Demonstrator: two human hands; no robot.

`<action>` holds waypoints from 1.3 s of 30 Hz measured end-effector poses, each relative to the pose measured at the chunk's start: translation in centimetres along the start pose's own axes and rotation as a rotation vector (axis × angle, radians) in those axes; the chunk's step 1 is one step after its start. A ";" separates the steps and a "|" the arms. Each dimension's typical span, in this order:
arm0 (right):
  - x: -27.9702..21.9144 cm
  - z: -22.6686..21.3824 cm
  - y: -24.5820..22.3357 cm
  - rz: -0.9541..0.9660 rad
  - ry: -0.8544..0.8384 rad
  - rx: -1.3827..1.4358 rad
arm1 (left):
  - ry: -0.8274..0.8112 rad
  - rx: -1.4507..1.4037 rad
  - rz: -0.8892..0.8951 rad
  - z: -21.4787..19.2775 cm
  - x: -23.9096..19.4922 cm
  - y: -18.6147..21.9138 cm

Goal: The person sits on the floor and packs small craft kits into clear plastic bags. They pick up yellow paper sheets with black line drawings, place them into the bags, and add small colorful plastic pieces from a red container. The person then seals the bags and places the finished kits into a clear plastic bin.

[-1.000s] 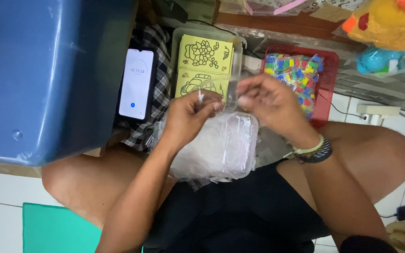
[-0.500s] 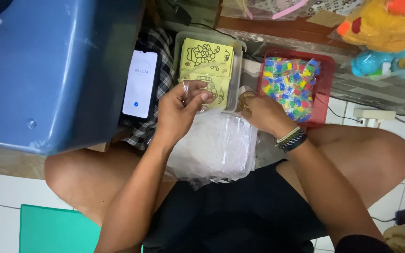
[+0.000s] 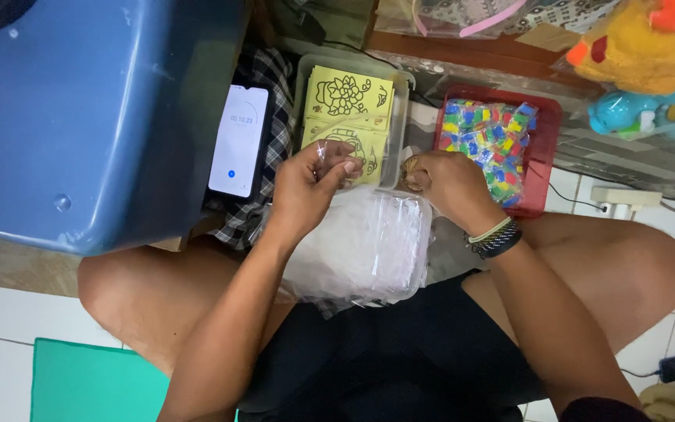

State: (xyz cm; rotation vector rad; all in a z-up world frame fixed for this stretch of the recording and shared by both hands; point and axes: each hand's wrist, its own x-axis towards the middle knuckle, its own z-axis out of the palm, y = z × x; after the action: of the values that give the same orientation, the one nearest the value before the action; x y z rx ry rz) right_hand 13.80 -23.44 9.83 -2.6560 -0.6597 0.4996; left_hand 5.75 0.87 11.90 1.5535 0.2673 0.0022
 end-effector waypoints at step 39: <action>-2.2 -6.9 -3.6 -0.407 0.451 0.565 | -0.251 0.078 0.052 2.7 -2.2 0.2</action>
State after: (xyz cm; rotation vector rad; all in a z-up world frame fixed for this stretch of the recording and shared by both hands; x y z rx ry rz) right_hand 13.47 -23.30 17.91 -1.9356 -0.7512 -0.0375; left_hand 4.14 -2.11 12.41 1.6191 0.0294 -0.1630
